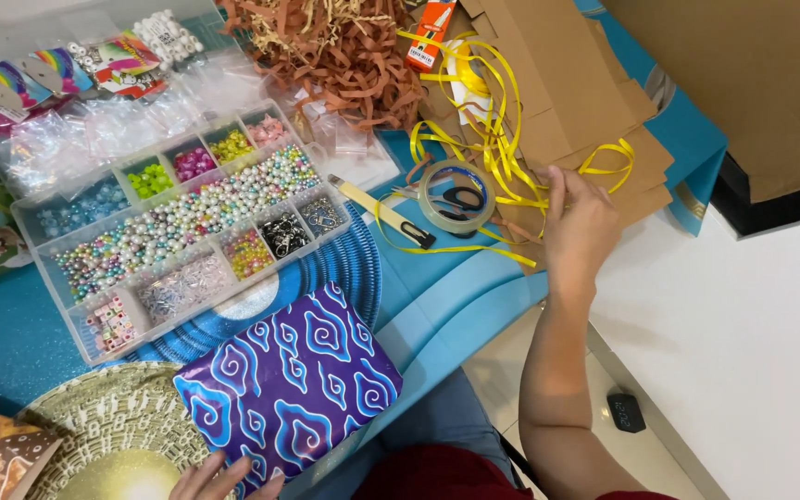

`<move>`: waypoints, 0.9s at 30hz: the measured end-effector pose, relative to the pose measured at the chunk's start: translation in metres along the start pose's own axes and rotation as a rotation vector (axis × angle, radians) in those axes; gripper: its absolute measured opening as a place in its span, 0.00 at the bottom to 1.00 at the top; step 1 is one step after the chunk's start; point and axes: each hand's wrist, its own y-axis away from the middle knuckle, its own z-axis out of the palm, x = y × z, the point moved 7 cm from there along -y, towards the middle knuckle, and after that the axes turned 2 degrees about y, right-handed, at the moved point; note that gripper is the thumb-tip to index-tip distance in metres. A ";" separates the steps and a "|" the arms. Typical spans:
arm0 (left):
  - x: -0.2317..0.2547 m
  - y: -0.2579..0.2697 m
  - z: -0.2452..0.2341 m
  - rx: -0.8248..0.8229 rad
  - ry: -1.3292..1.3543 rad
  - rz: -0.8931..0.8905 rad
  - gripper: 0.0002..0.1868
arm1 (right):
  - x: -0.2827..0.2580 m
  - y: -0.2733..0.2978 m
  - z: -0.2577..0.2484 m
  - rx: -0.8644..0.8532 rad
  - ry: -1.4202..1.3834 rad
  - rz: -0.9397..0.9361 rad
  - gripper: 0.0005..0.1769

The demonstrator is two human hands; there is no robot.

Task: Measuring, cutting, and tying a yellow ribbon around a small patterned gift box.

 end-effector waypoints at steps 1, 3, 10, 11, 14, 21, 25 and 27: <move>0.011 -0.008 -0.012 -0.002 -0.002 -0.002 0.37 | 0.000 -0.003 0.003 -0.002 -0.002 0.000 0.16; 0.031 -0.024 -0.038 0.044 0.131 -0.032 0.26 | 0.013 -0.006 0.021 -0.194 -0.122 0.179 0.17; 0.048 -0.036 -0.050 0.073 0.135 -0.017 0.25 | 0.018 0.005 0.043 -0.373 0.033 0.207 0.16; 0.050 -0.036 -0.054 0.119 0.142 -0.024 0.23 | 0.018 0.003 0.035 -0.288 -0.016 0.197 0.14; 0.052 -0.035 -0.056 0.176 0.134 -0.016 0.22 | -0.016 0.003 -0.019 -0.053 -0.209 0.071 0.12; 0.105 -0.058 -0.091 0.338 0.099 0.150 0.26 | -0.151 0.095 -0.109 -0.743 -1.034 -0.756 0.18; 0.185 -0.079 -0.128 0.393 0.100 0.426 0.25 | -0.190 0.139 -0.133 -1.186 -1.195 -1.056 0.19; 0.211 -0.093 -0.143 0.368 0.461 0.296 0.23 | -0.198 0.133 -0.144 -1.072 -1.230 -1.081 0.18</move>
